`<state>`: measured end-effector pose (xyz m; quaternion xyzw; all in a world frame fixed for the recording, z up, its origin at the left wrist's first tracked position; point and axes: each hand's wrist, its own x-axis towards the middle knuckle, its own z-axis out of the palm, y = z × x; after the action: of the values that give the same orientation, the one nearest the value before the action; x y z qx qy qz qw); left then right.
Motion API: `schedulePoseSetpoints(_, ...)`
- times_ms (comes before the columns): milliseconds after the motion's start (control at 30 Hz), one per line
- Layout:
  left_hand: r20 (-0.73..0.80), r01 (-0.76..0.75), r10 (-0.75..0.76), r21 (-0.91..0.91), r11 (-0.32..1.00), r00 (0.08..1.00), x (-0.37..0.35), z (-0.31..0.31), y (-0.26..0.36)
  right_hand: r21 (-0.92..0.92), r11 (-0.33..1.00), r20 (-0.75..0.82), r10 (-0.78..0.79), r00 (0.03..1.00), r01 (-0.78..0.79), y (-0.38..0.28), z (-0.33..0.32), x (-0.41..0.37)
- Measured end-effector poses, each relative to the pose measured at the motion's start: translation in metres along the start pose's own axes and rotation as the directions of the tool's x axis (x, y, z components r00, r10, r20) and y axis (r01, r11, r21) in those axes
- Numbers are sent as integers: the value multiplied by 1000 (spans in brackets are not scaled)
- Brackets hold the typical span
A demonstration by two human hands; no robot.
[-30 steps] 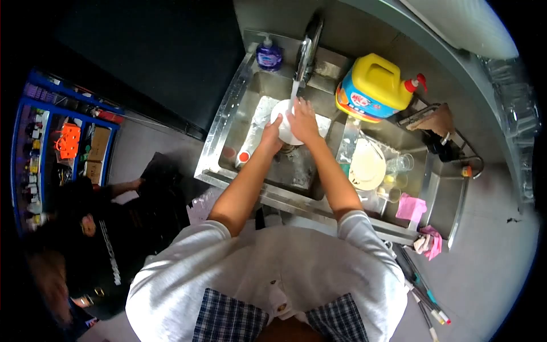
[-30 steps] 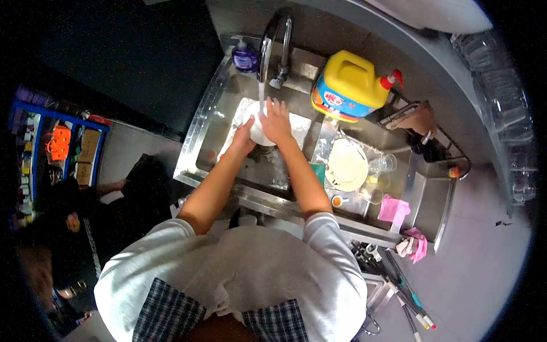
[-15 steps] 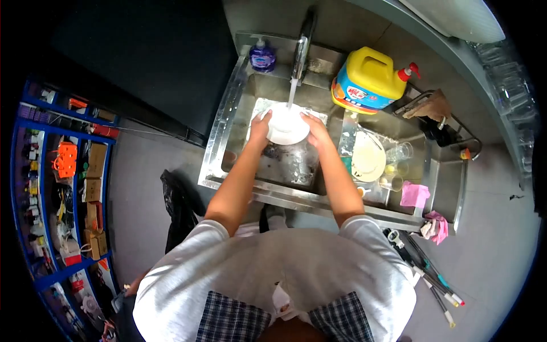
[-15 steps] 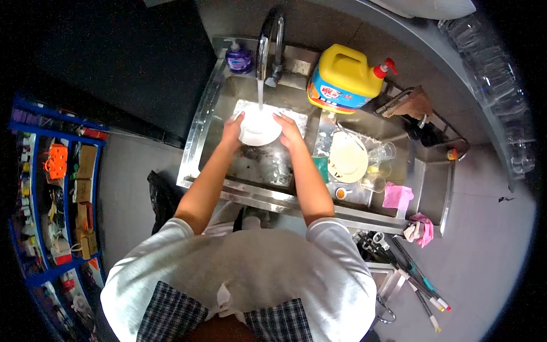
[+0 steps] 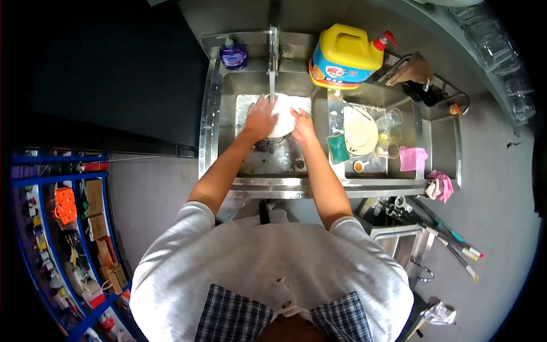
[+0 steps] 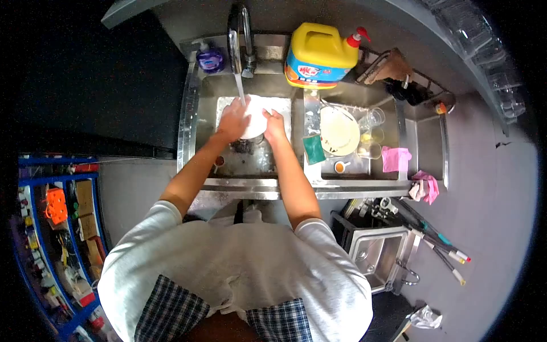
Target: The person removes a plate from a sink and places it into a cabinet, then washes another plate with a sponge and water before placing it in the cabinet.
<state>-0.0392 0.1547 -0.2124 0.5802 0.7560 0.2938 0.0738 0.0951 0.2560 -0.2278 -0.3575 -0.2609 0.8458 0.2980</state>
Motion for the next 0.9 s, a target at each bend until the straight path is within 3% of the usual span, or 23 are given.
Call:
schedulePoseSetpoints(33,43,-15,21,-147,989,999,7,-1,-10,5,1000,10,7,1000,-7,3,0,-1)
schedulePoseSetpoints(67,-26,224,-252,-373,901,967,10,23,-26,-17,1000,3,-24,1000,24,5,2,-1)
schedulePoseSetpoints(100,-40,415,-468,-401,817,883,13,38,-38,-40,998,-4,-49,999,49,7,6,-3)
schedulePoseSetpoints(167,112,635,-688,-511,579,717,16,99,-103,-126,983,-6,-133,991,131,6,12,5)
schedulePoseSetpoints(267,382,656,-740,-747,106,554,15,36,-35,-266,925,-18,-287,958,272,14,15,11)
schedulePoseSetpoints(367,392,371,-640,-912,-176,661,12,40,-42,-188,888,-62,-436,898,419,37,27,-2)
schedulePoseSetpoints(400,394,343,-641,-915,-210,658,12,40,-43,-75,928,3,-365,931,365,32,33,-19)
schedulePoseSetpoints(500,406,273,-645,-914,-301,648,8,39,-46,-170,918,121,-341,932,358,35,25,-23)
schedulePoseSetpoints(567,429,261,-629,-901,-347,648,6,42,-39,-389,837,-11,-421,907,384,27,21,-14)
schedulePoseSetpoints(600,367,232,-625,-928,-290,688,9,45,-37,-494,784,-72,-469,880,377,24,18,-6)
schedulePoseSetpoints(667,248,174,-608,-968,-179,754,6,51,-33,-322,865,-111,-437,892,384,25,13,2)
schedulePoseSetpoints(700,263,173,-650,-964,-201,712,6,48,-30,-235,892,-121,-421,899,386,25,12,3)
schedulePoseSetpoints(733,275,166,-690,-961,-221,669,9,43,-30,-421,783,-58,-526,849,457,32,18,5)
schedulePoseSetpoints(767,285,157,-729,-958,-240,622,12,38,-30,-465,797,-33,-450,892,385,31,15,4)
schedulePoseSetpoints(833,260,133,-688,-963,-233,678,13,38,-33,-556,797,2,-281,960,235,14,26,-21)
schedulePoseSetpoints(867,240,140,-669,-970,-200,704,12,40,-32,-298,930,-6,-227,974,215,21,5,3)
schedulePoseSetpoints(900,215,143,-646,-976,-163,732,13,40,-33,-200,949,-11,-253,967,246,17,9,7)
